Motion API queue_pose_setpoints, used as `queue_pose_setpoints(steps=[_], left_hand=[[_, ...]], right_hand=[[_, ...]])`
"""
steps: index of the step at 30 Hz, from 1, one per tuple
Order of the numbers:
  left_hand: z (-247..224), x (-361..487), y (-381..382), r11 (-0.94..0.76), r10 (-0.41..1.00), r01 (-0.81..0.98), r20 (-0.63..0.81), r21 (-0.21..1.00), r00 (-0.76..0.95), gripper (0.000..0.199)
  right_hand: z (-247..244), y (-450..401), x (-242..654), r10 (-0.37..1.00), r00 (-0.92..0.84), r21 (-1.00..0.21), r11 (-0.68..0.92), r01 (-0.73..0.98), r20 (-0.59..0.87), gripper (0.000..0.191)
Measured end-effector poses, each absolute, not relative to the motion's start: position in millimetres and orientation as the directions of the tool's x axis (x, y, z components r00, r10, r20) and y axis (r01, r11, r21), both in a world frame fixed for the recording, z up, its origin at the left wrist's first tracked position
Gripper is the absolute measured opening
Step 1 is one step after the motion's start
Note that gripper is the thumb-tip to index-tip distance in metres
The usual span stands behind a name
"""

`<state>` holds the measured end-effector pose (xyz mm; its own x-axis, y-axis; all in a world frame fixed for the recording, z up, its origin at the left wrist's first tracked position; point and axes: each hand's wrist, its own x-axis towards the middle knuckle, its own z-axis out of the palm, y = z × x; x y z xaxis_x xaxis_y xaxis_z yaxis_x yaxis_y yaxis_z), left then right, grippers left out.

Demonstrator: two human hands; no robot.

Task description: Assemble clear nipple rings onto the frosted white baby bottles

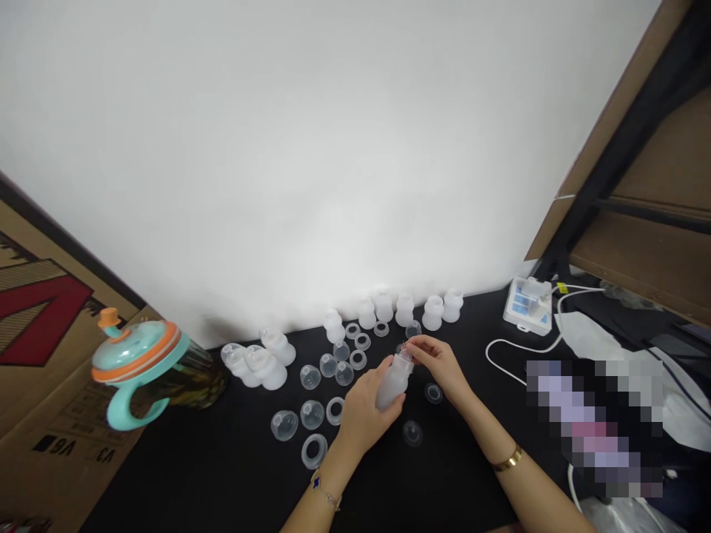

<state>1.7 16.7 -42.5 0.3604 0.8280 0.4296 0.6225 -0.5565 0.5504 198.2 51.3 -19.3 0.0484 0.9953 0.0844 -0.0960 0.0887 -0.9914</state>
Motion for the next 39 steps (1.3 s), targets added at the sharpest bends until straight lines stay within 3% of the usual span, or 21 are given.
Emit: queue_pose_setpoints(steps=[18,39], left_hand=[[-42.4,3.1,15.2,-0.491,0.87,0.629,0.383,0.603,0.311,0.056],[-48.4,2.9,17.7,-0.528,0.845,0.627,0.431,0.572,0.317,0.051]], right_hand=[[-23.7,52.1,199.1,0.994,0.043,-0.991,0.108,-0.085,0.105,0.03],[-23.2,53.0,198.3,0.99,0.039,-0.99,0.136,-0.034,0.134,0.032]])
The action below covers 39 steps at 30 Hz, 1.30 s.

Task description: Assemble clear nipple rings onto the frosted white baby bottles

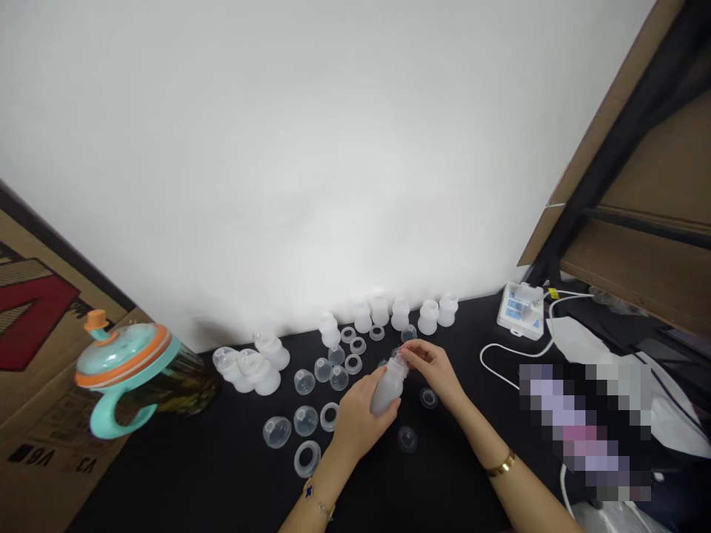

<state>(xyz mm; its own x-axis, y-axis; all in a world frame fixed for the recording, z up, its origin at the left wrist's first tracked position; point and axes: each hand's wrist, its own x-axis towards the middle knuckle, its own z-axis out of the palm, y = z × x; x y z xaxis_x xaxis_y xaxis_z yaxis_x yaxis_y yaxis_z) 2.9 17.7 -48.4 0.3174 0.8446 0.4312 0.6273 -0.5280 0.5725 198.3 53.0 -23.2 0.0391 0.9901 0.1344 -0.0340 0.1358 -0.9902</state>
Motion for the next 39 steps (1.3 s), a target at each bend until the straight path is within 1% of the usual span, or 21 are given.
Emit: queue_pose_setpoints(steps=[8,18,28,34,39], left_hand=[[-48.4,2.3,17.4,-0.558,0.821,0.628,0.469,0.543,0.324,0.051],[-50.1,1.8,18.2,-0.547,0.829,0.645,0.453,0.534,0.328,0.052],[-46.8,2.2,17.6,-0.553,0.823,0.637,0.471,0.537,0.317,0.052],[-46.3,2.5,17.2,-0.561,0.816,0.637,0.484,0.529,0.316,0.052],[-45.1,3.1,16.8,-0.554,0.82,0.644,0.478,0.527,0.314,0.052]], right_hand=[[-19.2,51.1,197.5,0.993,0.045,-0.992,0.112,-0.061,0.109,0.034],[-20.9,51.8,197.4,0.991,0.049,-0.99,0.128,-0.058,0.126,0.034],[-21.0,52.9,198.2,0.989,0.036,-0.989,0.145,-0.042,0.143,0.03],[-19.6,52.3,197.7,0.987,0.052,-0.988,0.152,-0.034,0.15,0.034],[-22.3,53.4,198.6,0.988,0.056,-0.988,0.149,-0.027,0.147,0.033]])
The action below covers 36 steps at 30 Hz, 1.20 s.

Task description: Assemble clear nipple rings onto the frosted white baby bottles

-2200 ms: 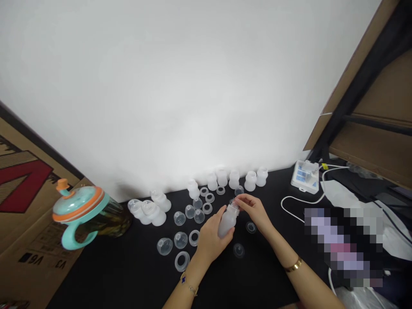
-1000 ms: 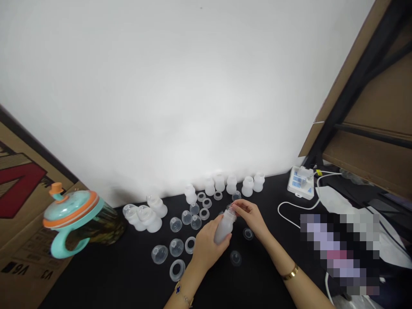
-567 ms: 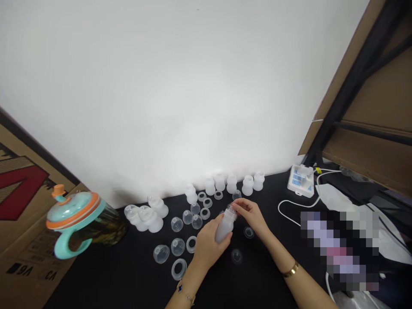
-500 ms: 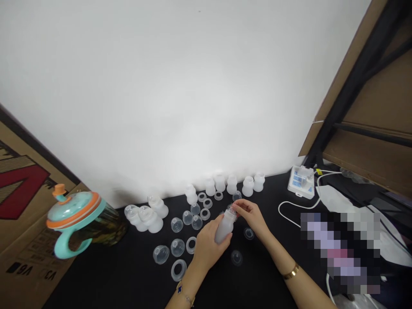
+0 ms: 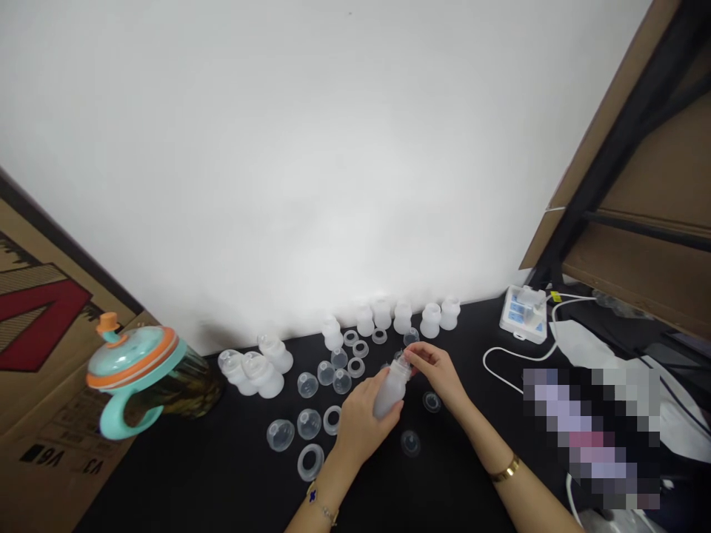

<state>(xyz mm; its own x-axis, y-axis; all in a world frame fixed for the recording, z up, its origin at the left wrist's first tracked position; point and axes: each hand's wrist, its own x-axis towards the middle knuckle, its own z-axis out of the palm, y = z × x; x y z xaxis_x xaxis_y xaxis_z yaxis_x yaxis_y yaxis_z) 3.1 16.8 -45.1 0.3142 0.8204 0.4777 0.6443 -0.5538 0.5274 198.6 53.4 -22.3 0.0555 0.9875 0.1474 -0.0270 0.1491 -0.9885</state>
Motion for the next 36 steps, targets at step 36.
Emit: queue_pose_setpoints(steps=[36], left_hand=[[-42.6,3.9,29.2,0.123,0.947,-0.198,-0.056,0.972,0.316,0.048]], right_hand=[[-18.5,49.0,196.3,0.999,-0.033,-0.952,0.003,-0.306,0.014,0.027]])
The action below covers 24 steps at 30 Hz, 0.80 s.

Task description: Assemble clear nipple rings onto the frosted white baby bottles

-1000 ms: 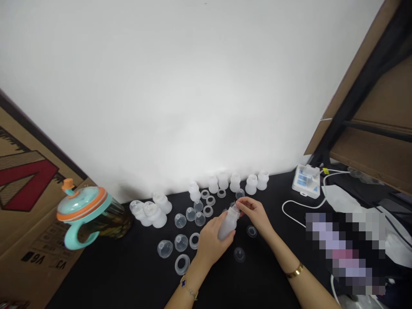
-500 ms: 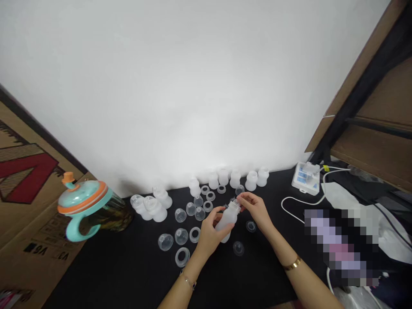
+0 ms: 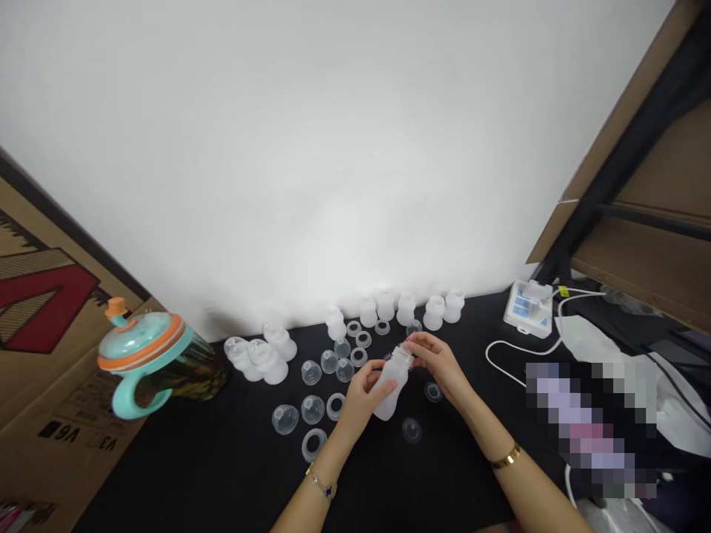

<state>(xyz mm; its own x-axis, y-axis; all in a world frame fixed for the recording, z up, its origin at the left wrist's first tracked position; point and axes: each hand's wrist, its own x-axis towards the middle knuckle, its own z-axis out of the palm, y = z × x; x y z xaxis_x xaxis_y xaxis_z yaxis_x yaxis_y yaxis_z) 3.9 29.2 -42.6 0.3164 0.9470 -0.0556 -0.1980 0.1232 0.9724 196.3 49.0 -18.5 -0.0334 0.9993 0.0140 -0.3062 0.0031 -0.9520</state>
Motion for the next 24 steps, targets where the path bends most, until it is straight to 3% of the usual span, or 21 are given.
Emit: queue_pose_setpoints(steps=[24], left_hand=[[-37.9,1.8,30.5,0.132,0.952,-0.208,-0.066,0.969,0.3,0.046]], right_hand=[[-12.7,47.0,196.8,1.0,-0.01,-0.95,-0.001,-0.312,0.002,0.026]])
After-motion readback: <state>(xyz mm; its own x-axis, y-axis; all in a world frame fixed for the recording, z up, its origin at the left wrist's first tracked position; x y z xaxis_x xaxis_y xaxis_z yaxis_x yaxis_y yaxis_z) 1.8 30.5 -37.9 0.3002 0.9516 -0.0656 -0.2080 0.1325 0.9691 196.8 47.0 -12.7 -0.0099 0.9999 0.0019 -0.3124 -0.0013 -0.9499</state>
